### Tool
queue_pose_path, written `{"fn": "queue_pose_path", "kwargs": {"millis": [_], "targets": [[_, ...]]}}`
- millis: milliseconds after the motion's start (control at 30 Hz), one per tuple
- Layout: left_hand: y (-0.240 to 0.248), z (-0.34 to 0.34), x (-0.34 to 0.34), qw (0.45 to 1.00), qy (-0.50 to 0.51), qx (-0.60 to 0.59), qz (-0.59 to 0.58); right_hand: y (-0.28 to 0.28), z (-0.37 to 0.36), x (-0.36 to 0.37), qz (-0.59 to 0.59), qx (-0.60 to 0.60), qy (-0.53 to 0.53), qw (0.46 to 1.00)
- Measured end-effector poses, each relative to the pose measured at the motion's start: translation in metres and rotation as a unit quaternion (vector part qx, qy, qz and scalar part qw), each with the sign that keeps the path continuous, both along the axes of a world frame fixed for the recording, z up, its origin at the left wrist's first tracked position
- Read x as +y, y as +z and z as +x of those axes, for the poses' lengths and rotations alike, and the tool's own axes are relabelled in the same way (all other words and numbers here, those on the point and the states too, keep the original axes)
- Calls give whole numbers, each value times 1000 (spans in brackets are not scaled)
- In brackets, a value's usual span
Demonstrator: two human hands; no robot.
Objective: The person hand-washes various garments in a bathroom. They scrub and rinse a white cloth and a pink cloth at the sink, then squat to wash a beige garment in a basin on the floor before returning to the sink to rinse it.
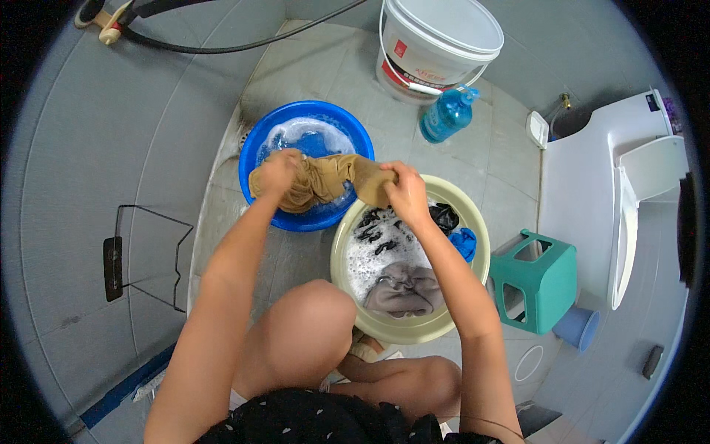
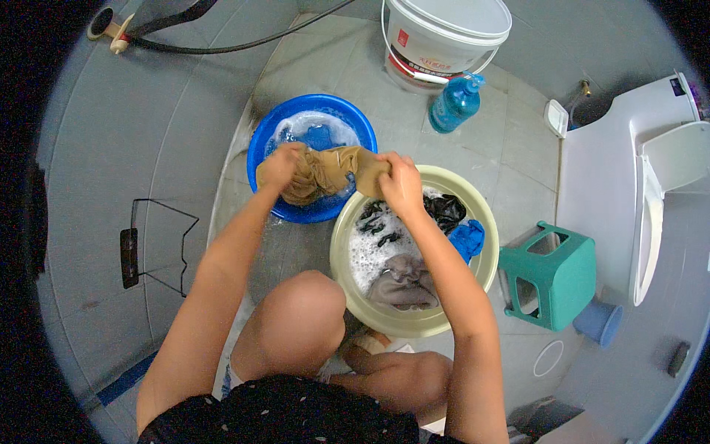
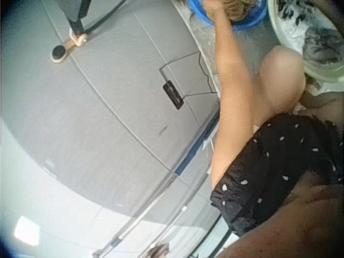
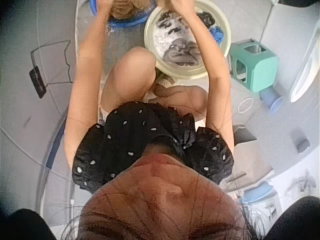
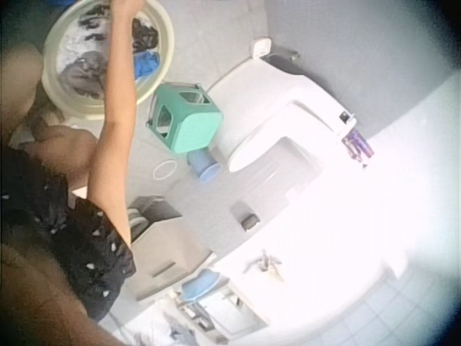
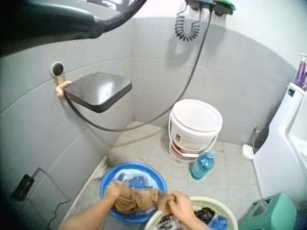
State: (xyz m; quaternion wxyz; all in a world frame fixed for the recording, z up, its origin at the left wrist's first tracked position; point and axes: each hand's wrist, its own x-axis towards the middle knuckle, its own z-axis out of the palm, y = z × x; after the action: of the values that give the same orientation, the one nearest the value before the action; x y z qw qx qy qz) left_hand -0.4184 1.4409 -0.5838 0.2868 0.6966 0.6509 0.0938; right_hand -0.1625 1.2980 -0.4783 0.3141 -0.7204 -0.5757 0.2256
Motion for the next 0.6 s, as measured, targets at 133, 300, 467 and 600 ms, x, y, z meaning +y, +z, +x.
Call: {"fn": "queue_pose_path", "kwargs": {"millis": [133, 300, 467, 600], "targets": [[13, -36, 22, 915, 207, -331, 105, 40, -15, 37, 113, 85, -21, 990], [89, -20, -26, 886, 191, -418, 64, -5, -16, 53, 29, 85, 103, 991], [69, -25, -54, 972, 75, -70, 209, -36, -41, 76, -70, -24, 176, 982], [63, -7, -69, 993, -16, 42, 114, -58, -66, 94, -117, -48, 142, 982]]}}
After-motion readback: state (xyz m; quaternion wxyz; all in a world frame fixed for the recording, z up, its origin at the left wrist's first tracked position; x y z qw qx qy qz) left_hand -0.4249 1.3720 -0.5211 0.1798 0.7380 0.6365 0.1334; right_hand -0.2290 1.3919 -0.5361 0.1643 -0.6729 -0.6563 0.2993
